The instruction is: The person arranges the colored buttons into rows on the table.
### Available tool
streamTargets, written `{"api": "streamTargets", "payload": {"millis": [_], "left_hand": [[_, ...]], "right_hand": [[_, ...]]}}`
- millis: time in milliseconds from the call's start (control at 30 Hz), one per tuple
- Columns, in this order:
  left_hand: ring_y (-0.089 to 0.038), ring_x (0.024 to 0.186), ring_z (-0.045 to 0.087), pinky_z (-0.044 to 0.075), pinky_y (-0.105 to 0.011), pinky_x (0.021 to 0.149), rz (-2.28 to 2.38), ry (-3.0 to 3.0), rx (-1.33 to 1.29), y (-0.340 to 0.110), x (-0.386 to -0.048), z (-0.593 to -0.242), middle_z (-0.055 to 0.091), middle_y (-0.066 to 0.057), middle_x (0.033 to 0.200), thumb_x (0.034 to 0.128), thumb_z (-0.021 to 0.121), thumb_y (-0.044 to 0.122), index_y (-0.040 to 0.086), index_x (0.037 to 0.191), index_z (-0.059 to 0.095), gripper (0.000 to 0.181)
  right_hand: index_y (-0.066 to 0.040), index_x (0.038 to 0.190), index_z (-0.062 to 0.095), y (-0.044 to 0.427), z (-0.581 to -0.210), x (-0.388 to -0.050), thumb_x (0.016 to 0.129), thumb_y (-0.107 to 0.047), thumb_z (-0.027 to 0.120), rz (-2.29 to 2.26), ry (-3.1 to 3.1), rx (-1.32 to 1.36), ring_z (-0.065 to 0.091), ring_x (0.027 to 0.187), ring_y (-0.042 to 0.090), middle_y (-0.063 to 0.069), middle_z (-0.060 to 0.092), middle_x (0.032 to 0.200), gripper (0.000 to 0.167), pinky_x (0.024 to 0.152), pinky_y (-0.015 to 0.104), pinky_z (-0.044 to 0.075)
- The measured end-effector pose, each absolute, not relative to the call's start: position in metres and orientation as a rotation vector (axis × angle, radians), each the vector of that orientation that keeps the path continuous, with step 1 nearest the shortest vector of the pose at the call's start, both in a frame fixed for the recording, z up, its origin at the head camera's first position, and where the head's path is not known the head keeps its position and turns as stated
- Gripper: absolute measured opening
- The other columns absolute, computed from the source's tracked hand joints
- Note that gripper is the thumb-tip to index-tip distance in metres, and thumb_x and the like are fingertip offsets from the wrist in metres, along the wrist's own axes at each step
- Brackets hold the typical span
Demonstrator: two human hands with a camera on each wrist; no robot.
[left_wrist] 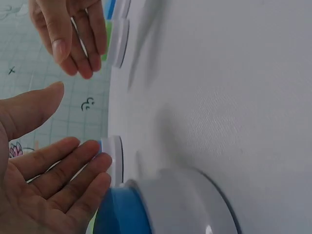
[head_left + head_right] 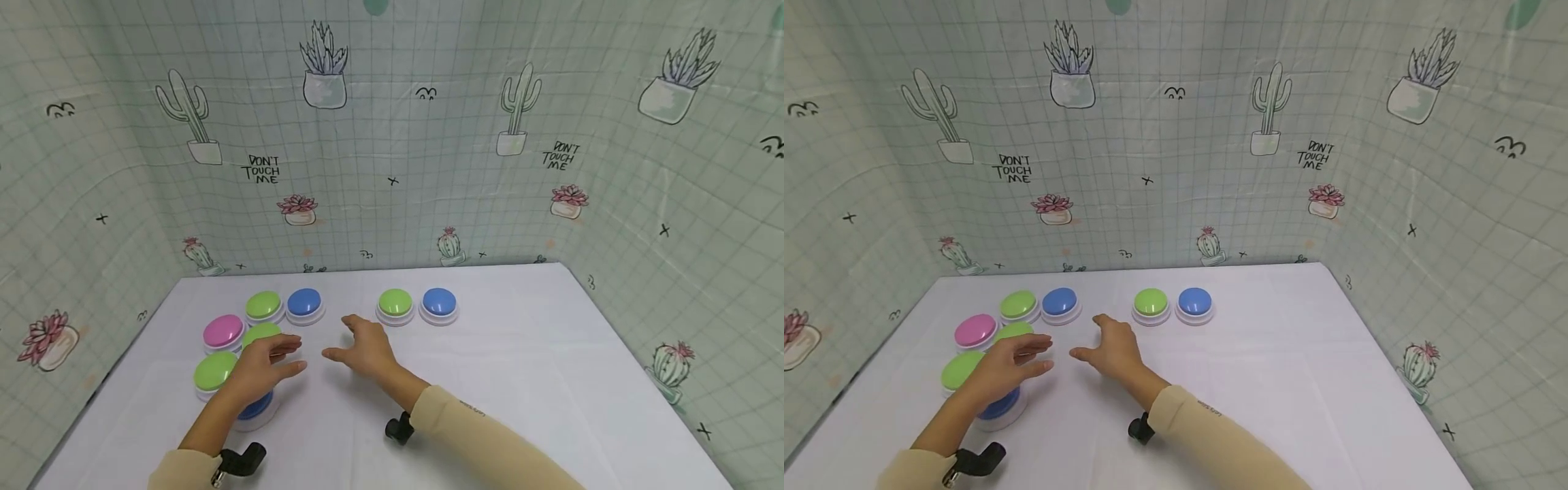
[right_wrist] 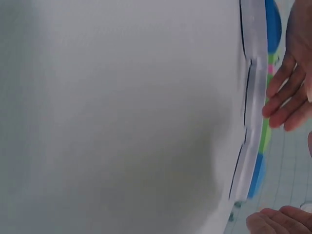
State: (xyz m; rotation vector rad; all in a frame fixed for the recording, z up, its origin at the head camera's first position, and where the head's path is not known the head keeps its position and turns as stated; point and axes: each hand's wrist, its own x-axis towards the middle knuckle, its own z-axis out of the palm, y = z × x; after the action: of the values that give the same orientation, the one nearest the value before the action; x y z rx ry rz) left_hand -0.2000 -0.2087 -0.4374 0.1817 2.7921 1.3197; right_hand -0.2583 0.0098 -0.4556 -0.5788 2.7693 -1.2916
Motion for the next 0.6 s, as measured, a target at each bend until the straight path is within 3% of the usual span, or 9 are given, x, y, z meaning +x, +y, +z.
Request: {"api": "streamTargets", "payload": {"millis": [600], "left_hand": [[-0.044, 0.121, 0.066, 0.056, -0.053, 0.102, 1.187, 2.828, 0.101, -0.273, -0.165, -0.435, 0.068, -0.026, 0.13, 0.0945, 0.081, 0.018, -0.011, 0.131, 0.065, 0.05]], "right_hand": [[-0.002, 0.136, 0.067, -0.052, -0.467, -0.222, 0.083, -0.034, 0.092, -1.008, 2.681, -0.839, 0.066, 0.125, 0.021, 0.008, 0.072, 0.132, 0.067, 0.107, 0.029, 0.053]]}}
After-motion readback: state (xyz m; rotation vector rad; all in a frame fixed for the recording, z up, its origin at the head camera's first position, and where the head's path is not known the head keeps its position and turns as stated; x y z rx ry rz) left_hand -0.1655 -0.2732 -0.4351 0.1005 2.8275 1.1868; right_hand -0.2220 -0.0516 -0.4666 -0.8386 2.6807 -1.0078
